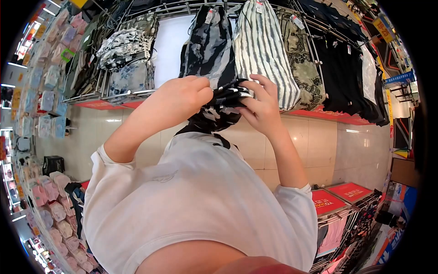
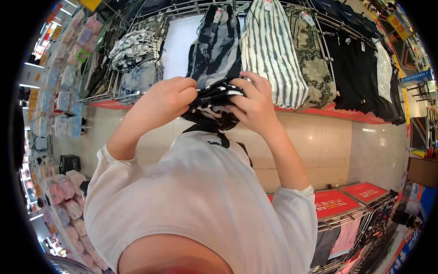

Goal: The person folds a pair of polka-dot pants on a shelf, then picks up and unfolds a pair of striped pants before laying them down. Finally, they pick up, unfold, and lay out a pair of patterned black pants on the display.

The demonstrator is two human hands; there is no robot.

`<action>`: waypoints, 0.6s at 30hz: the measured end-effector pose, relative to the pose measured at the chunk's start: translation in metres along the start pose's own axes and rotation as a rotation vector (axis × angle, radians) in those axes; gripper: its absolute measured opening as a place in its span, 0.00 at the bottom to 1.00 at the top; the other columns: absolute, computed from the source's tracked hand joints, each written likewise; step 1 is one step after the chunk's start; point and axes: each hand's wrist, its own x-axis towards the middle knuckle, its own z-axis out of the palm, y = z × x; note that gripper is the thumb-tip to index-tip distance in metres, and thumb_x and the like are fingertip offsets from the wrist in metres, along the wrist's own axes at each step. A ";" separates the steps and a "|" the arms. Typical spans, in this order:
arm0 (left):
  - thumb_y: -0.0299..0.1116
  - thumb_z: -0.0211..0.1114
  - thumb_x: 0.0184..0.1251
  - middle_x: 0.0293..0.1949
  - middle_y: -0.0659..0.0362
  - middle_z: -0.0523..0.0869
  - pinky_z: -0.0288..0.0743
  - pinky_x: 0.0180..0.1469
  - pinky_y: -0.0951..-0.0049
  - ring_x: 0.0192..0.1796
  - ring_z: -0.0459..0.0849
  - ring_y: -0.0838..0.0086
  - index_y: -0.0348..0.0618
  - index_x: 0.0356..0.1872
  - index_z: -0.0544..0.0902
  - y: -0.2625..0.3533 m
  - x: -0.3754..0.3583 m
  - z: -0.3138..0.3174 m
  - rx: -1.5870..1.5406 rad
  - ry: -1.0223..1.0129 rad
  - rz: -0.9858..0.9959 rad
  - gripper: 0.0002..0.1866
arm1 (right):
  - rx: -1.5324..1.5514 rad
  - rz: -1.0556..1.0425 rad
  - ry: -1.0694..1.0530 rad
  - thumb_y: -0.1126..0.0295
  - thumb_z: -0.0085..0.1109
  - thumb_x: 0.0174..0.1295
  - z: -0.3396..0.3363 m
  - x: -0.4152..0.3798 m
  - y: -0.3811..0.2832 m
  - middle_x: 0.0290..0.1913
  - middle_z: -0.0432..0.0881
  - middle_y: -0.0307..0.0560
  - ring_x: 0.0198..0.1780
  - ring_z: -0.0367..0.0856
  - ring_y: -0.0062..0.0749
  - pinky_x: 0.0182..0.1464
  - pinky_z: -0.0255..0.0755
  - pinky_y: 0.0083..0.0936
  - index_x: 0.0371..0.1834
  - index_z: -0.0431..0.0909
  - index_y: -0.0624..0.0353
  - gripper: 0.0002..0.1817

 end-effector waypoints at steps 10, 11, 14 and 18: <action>0.21 0.72 0.52 0.46 0.53 0.82 0.80 0.48 0.59 0.47 0.83 0.55 0.38 0.40 0.80 -0.041 -0.015 0.028 -0.168 0.122 -0.053 0.14 | 0.228 0.142 -0.355 0.68 0.72 0.56 0.005 0.014 0.008 0.35 0.77 0.48 0.36 0.78 0.47 0.35 0.72 0.37 0.27 0.76 0.61 0.13; 0.22 0.71 0.53 0.45 0.53 0.82 0.80 0.46 0.60 0.46 0.83 0.55 0.40 0.41 0.79 -0.047 -0.020 0.037 -0.220 0.166 -0.041 0.14 | 0.224 0.115 -0.312 0.68 0.72 0.56 0.002 0.019 0.009 0.33 0.75 0.49 0.35 0.77 0.47 0.35 0.71 0.38 0.27 0.75 0.61 0.13; 0.24 0.76 0.51 0.46 0.52 0.81 0.80 0.45 0.61 0.45 0.83 0.54 0.42 0.42 0.78 -0.062 -0.035 0.076 -0.294 0.294 -0.011 0.19 | 0.209 0.065 -0.291 0.70 0.72 0.55 -0.006 0.034 0.008 0.31 0.72 0.49 0.33 0.75 0.47 0.34 0.69 0.39 0.26 0.72 0.61 0.14; 0.25 0.81 0.49 0.53 0.47 0.81 0.81 0.50 0.59 0.51 0.84 0.50 0.44 0.50 0.77 -0.065 -0.038 0.114 -0.389 0.577 0.055 0.27 | 0.162 0.018 -0.326 0.70 0.73 0.54 -0.019 0.050 -0.003 0.31 0.71 0.49 0.34 0.74 0.47 0.34 0.68 0.39 0.25 0.71 0.60 0.16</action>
